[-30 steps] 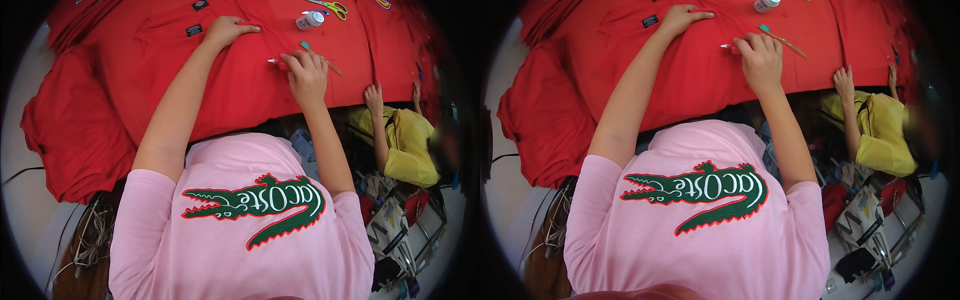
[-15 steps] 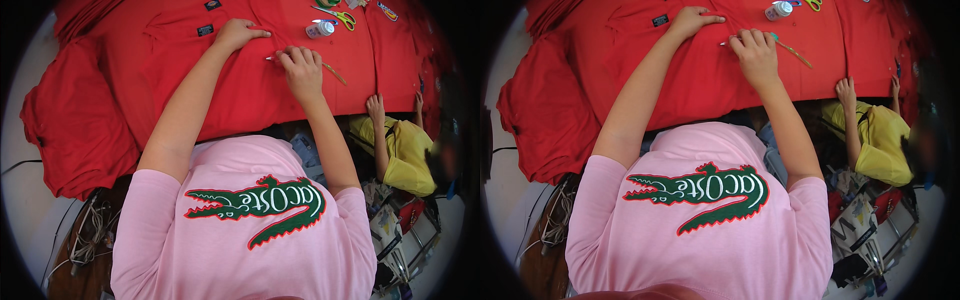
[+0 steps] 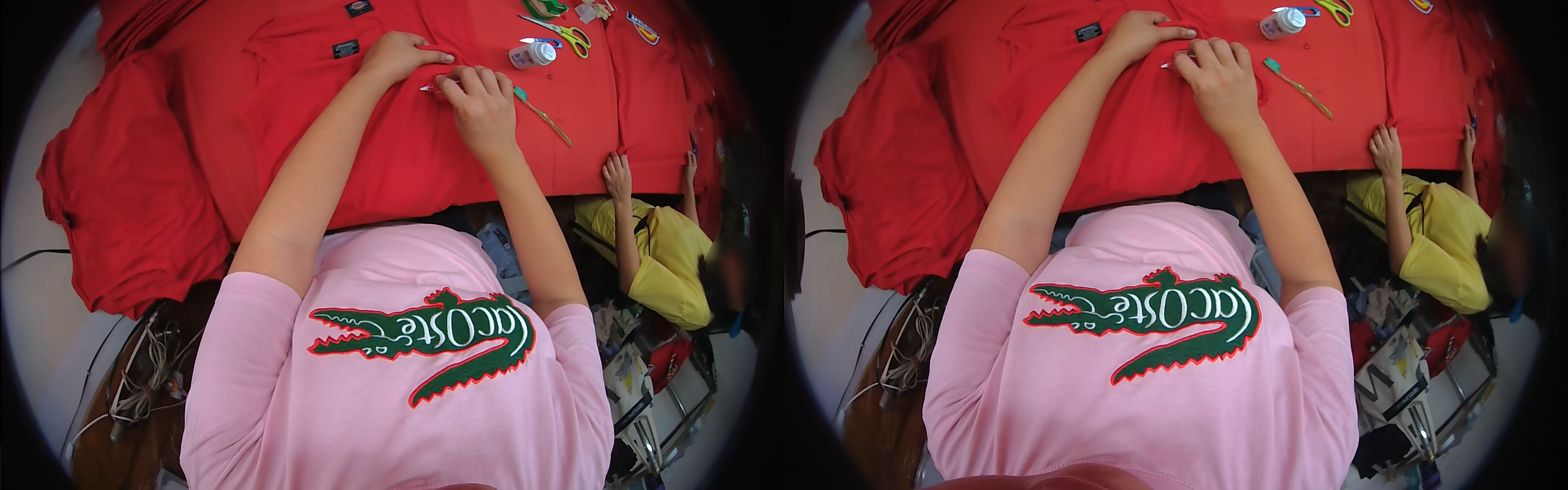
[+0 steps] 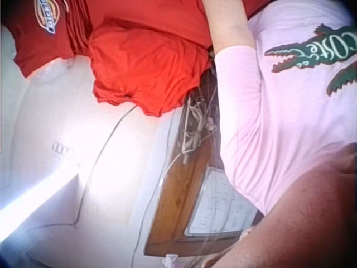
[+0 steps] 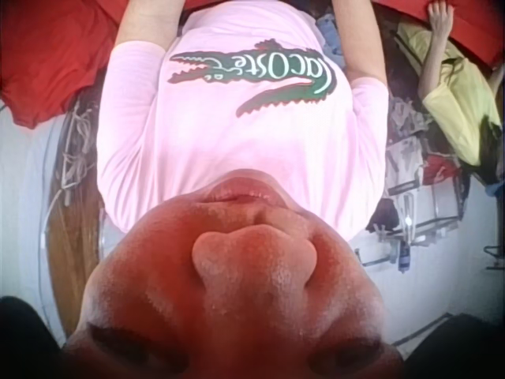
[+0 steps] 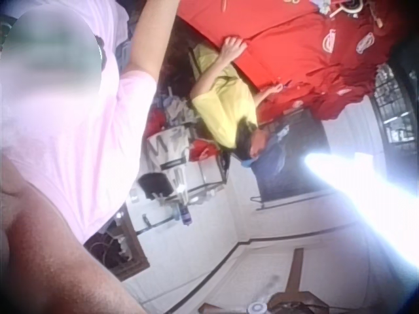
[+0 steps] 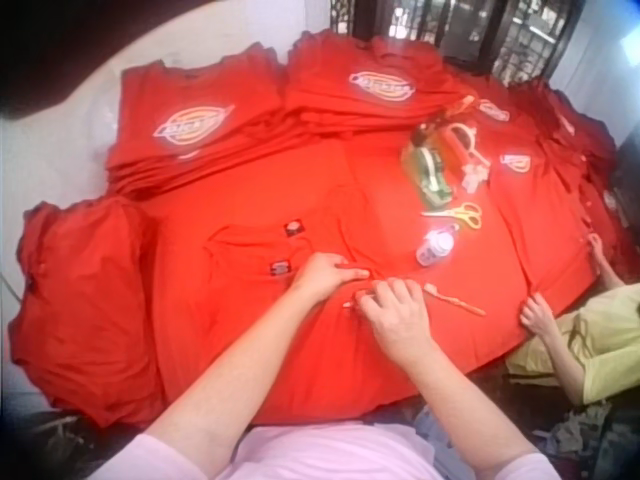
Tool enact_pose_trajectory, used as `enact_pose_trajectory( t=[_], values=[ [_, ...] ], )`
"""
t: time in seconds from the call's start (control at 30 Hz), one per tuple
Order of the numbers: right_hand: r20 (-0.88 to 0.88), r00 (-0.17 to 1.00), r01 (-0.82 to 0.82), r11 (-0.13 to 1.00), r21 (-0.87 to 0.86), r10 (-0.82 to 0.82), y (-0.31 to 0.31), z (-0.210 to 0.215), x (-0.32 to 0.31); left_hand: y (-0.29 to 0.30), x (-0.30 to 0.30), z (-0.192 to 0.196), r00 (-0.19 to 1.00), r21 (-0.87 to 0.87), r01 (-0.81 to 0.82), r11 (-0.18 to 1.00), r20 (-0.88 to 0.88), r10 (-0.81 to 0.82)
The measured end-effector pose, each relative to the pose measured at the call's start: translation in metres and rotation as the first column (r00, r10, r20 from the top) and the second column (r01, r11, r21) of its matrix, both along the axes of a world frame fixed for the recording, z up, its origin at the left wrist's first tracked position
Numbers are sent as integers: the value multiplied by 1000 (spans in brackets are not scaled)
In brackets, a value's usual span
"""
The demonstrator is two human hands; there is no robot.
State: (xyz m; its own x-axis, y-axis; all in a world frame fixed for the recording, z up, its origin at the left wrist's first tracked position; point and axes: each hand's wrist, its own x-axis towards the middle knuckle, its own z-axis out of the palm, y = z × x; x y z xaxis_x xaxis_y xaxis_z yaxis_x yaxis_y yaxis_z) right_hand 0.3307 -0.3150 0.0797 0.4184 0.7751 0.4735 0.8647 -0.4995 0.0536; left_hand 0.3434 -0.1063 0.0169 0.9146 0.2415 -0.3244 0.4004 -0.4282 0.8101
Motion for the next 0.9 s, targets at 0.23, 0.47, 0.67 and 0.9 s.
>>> enact_pose_trajectory(
  t=[0.23,0.47,0.67,0.9],
  values=[
    [-148,983,128,986,110,-111,-17,16,5,-8,0,14,999,24,34,999,-31,-34],
    [-650,755,450,790,416,-87,-76,-4,23,39,-37,31,950,-390,110,914,311,18],
    [-757,653,540,693,478,13,-70,-10,34,146,-190,65,745,-638,-324,699,283,604],
    [-615,772,476,786,396,-158,-31,-16,56,135,-368,25,506,-631,-675,383,-18,862]
  ],
)
